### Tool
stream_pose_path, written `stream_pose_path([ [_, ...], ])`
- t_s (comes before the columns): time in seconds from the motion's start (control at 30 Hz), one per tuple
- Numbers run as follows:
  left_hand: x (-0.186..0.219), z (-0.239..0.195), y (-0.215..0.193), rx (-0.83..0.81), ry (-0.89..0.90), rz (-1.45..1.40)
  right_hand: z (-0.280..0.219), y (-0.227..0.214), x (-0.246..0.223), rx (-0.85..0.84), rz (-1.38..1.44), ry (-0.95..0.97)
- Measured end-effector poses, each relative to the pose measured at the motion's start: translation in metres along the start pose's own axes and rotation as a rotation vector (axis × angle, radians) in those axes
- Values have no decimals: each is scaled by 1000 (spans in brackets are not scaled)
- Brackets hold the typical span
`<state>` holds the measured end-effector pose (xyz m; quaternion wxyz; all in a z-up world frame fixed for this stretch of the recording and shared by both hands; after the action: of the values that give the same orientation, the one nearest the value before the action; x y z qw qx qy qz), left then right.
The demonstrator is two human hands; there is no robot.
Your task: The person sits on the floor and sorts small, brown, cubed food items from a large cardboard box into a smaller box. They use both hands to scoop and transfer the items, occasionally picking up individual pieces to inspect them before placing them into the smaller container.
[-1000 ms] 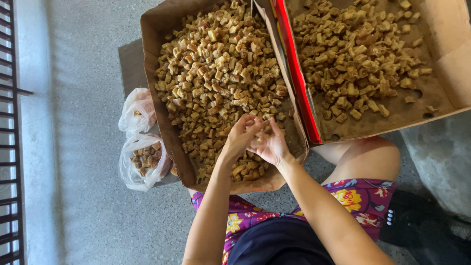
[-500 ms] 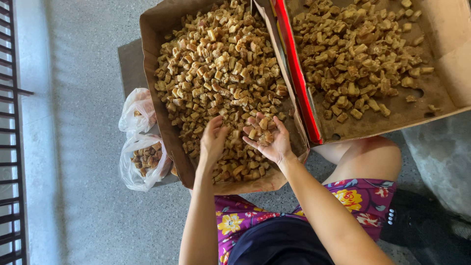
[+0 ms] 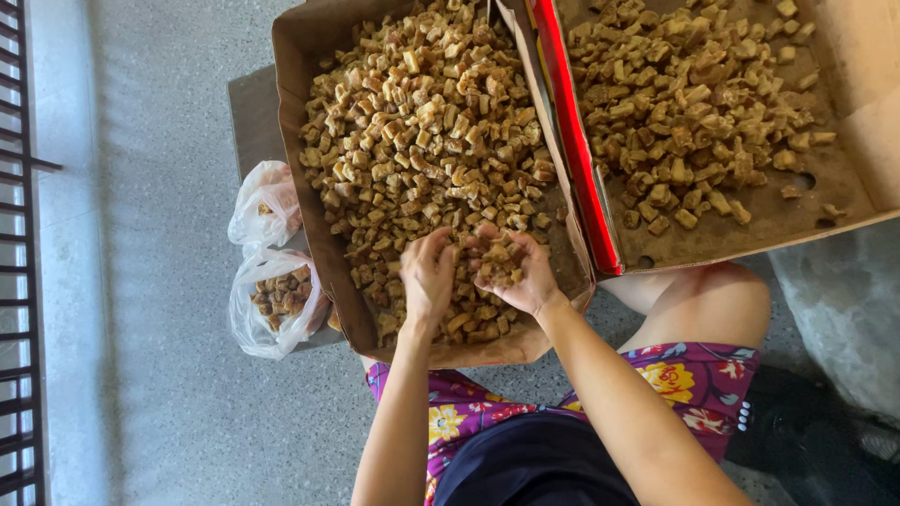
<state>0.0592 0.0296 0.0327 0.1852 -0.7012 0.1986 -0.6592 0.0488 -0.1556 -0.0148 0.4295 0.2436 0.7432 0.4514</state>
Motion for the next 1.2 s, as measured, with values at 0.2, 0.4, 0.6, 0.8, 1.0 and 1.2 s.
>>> stream_pose_path([
  [0.2,49,6,3,-130,395,175,4,-17,7,41,-26,94],
  [0.4,40,10,-8,-168,-231,-312,-2,5,-1,37,-63,95],
  [0.6,14,15,-9,-163,-313,-777,-5,20,-4,68,-116,136],
  [0.8,24,16,-1,-166,-358,-561,-4,17,-1,-5,-112,164],
  [1.0,54,6,4,-143,-335,-368,0,-4,8,9,-215,147],
  [1.2,24,10,7,-178,-503,-895,-2,4,4,44,-209,127],
])
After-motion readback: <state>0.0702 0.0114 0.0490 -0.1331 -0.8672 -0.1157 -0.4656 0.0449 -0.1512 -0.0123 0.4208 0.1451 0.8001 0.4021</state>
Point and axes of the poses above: each hand's wrist, its own z-axis towards the middle knuckle, its own y-axis out of the palm, x = y × z, the point moved 1 cm from there along z, towards the middle knuckle, and after that the axes turned 12 degrees about -z, right-handed, at the moved point
